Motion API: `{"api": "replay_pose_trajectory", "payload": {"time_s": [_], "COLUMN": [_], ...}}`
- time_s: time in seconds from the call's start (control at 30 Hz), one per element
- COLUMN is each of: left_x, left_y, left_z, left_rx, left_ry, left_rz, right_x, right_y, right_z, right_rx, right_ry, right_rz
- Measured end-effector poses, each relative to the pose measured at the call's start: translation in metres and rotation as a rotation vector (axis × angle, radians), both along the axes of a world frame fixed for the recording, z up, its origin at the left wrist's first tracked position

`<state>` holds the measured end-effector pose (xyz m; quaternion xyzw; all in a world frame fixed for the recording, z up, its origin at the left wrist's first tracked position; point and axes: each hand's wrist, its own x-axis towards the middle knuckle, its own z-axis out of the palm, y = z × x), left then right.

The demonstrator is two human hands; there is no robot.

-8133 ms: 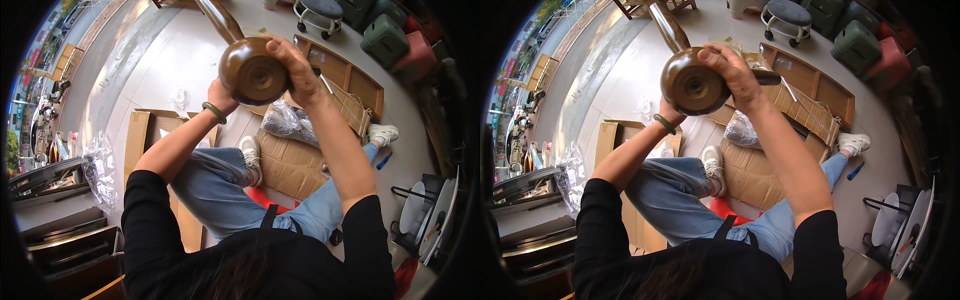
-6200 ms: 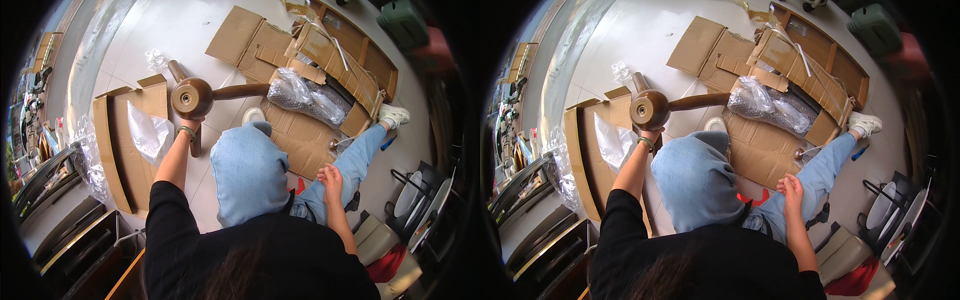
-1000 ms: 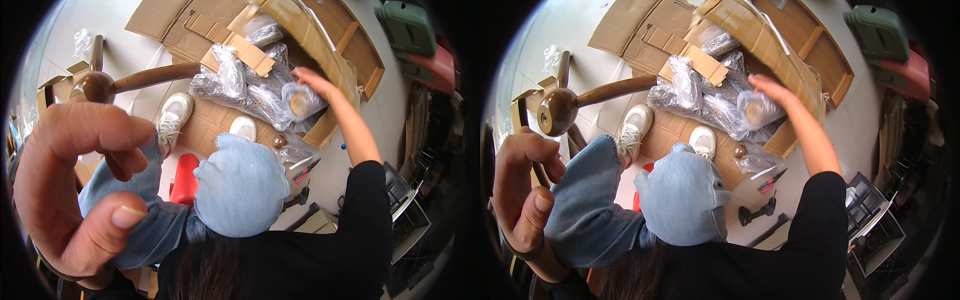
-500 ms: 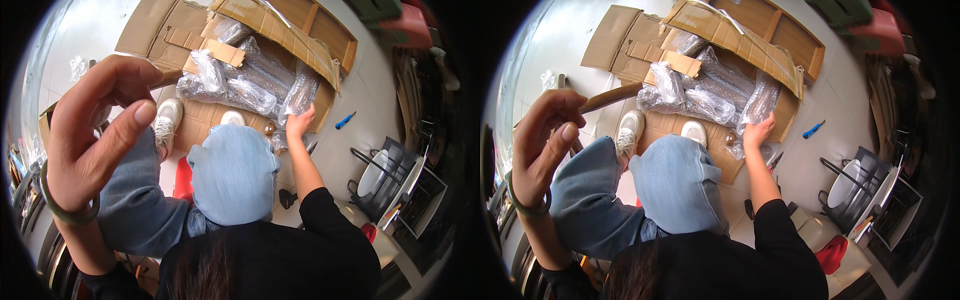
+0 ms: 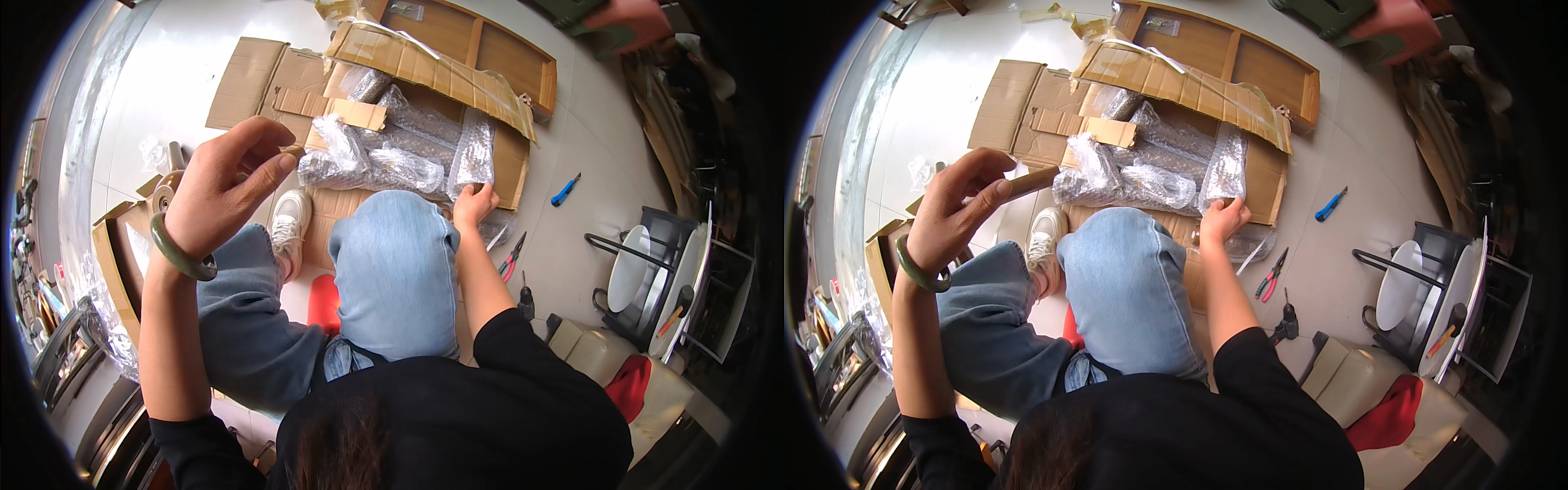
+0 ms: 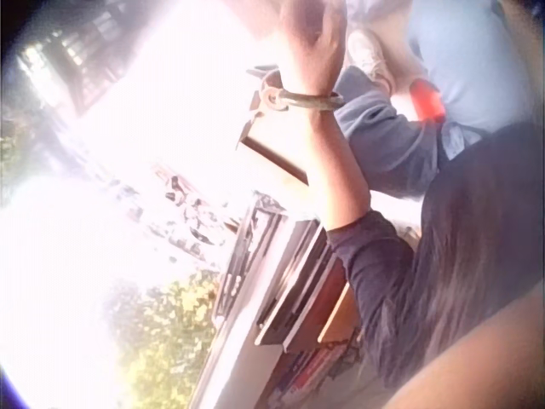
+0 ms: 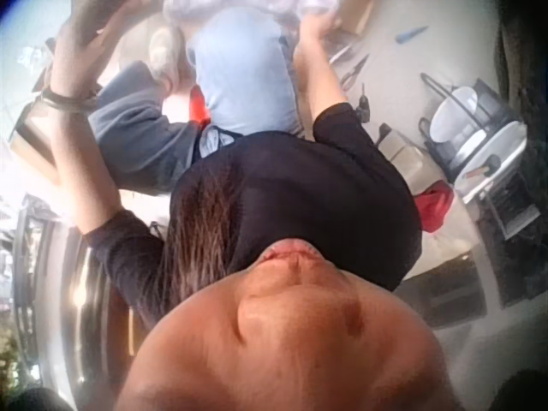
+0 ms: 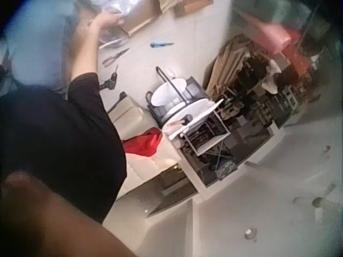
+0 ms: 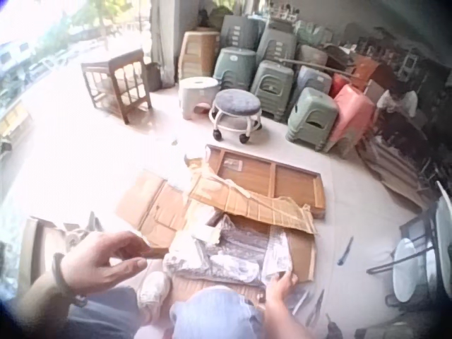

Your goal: The person assembles a wooden furniture piece by hand, starting with a central hub and attaching multiple legs and vertical posts. They unwrap bubble-wrapped parts, align and insert components, and tighten connections to form a stable structure.

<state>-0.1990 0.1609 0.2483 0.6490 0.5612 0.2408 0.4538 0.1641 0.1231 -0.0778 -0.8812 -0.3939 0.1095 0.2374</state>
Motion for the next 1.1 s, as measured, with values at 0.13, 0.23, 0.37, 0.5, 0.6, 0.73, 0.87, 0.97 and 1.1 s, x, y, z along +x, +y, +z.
{"api": "replay_pose_trajectory", "payload": {"time_s": [0.13, 0.23, 0.37, 0.5, 0.6, 0.73, 0.87, 0.97, 1.1], "left_x": [0.009, 0.014, 0.014, 0.013, 0.013, 0.014, 0.023, 0.04, 0.066], "left_y": [0.002, 0.004, 0.009, 0.007, 0.004, 0.007, 0.019, 0.026, 0.031], "left_z": [-0.004, -0.005, -0.005, -0.004, -0.007, -0.018, -0.03, -0.038, -0.048], "left_rx": [0.047, 0.055, 0.053, 0.046, 0.023, 0.066, -0.043, -0.184, -0.45], "left_ry": [0.04, 0.002, 0.073, 0.127, 0.096, 0.089, 0.001, -0.046, -0.399], "left_rz": [-0.098, -0.138, -0.133, -0.127, -0.103, -0.12, -0.098, 0.006, 0.167], "right_x": [0.017, 0.001, -0.021, -0.023, -0.011, 0.026, 0.049, 0.04, 0.024], "right_y": [0.026, 0.045, 0.054, 0.059, 0.068, 0.057, -0.028, -0.081, -0.087], "right_z": [0.004, 0.001, -0.002, -0.008, -0.005, 0.041, 0.125, 0.18, 0.235], "right_rx": [-0.272, -0.269, -0.23, -0.282, -0.258, -0.081, -0.122, -0.17, -0.194], "right_ry": [0.06, 0.091, 0.132, 0.082, 0.301, 1.499, 1.88, 1.786, 1.633], "right_rz": [-0.001, -0.196, -0.259, -0.197, -0.268, -0.261, -0.212, 0.244, 0.51]}}
